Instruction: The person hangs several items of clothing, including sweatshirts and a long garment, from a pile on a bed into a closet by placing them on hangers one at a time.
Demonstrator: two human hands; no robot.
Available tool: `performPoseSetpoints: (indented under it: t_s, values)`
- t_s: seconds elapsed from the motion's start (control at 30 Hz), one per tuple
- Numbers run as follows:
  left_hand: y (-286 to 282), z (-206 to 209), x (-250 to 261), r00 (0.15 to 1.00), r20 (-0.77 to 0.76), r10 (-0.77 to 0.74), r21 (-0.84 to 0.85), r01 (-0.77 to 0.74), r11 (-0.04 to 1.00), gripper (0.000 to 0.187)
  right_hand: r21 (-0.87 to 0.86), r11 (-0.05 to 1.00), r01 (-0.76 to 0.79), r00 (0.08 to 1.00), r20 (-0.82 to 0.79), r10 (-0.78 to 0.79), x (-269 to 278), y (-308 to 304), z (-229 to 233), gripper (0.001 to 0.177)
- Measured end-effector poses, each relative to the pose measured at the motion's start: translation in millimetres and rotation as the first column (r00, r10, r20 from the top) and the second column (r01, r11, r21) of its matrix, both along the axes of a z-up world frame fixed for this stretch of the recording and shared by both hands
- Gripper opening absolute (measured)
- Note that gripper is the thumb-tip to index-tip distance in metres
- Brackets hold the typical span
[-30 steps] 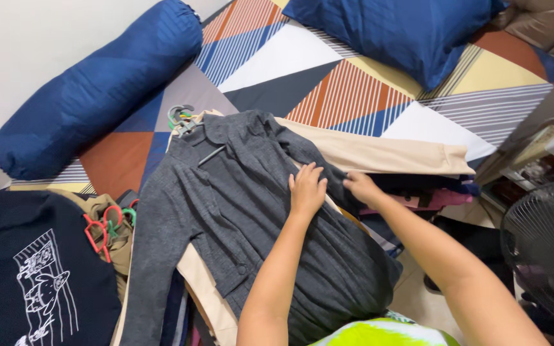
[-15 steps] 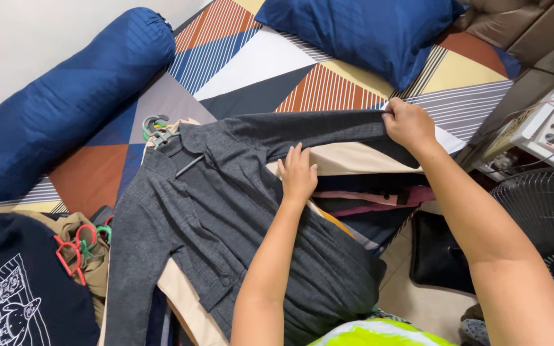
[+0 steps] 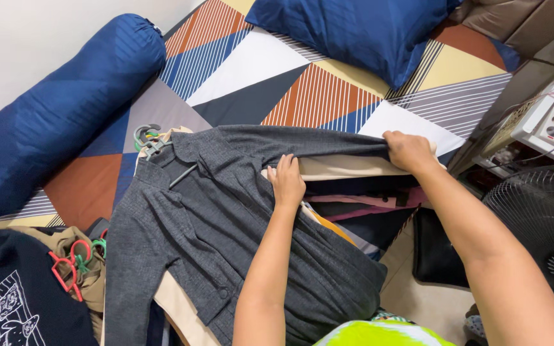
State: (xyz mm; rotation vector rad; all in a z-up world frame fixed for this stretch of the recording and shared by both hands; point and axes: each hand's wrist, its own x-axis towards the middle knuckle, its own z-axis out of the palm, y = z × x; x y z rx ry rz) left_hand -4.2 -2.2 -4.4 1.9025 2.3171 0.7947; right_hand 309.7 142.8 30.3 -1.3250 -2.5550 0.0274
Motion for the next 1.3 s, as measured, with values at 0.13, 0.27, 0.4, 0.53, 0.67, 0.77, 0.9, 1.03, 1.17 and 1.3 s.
performPoseSetpoints:
  t_s: [0.13, 0.27, 0.4, 0.53, 0.67, 0.77, 0.9, 1.03, 1.17, 1.3]
  values:
    - [0, 25, 2, 0.999, 0.032, 0.001, 0.157, -0.007, 0.988, 0.046, 0.057, 0.971, 0.233, 0.968, 0.085, -0.238, 4, 20, 37, 0.015]
    - [-3, 38, 5, 1.0, 0.0, -0.01, 0.255, 0.01, 0.967, 0.045, 0.336, 0.861, 0.383, 0.919, -0.232, -0.319, 11, 18, 66, 0.015]
    - [-8, 26, 6, 0.998, -0.035, -0.052, 0.152, 0.057, 0.987, 0.038, 0.631, 0.737, 0.241, 0.945, 0.02, -0.326, 28, 7, 23, 0.031]
    - [-18, 5, 2, 0.99, -0.088, -0.112, -0.003, 0.112, 0.994, 0.03, 0.082, 0.941, 0.328, 0.836, 0.439, -0.329, 51, -19, -40, 0.046]
    - [-26, -2, 0, 0.992, -0.035, -0.119, 0.058, 0.121, 0.991, 0.031, 0.011, 0.93, 0.369, 0.804, 0.498, -0.325, 46, -12, -36, 0.06]
    - [-28, -1, -3, 0.992, 0.004, -0.127, 0.076, 0.126, 0.989, 0.027, -0.5, 0.661, 0.56, 0.822, 0.233, -0.52, 33, 13, -33, 0.076]
    - [-29, 1, -5, 0.991, 0.006, -0.132, 0.096, 0.131, 0.987, 0.025, -0.436, 0.634, 0.639, 0.731, 0.089, -0.676, 45, 26, -64, 0.064]
    - [-30, 1, -4, 0.991, -0.005, -0.132, 0.051, 0.132, 0.99, 0.022, -0.443, 0.606, 0.661, 0.706, 0.095, -0.702, 59, 28, -77, 0.048]
    - [-27, -4, -3, 0.99, -0.023, -0.136, 0.053, 0.137, 0.989, 0.025, -0.615, 0.517, 0.595, 0.652, -0.008, -0.759, 59, 25, -75, 0.033]
    - [-23, -6, -3, 0.992, -0.035, -0.12, 0.096, 0.123, 0.988, 0.028, -0.467, 0.642, 0.607, 0.707, -0.05, -0.705, 61, 25, -75, 0.054]
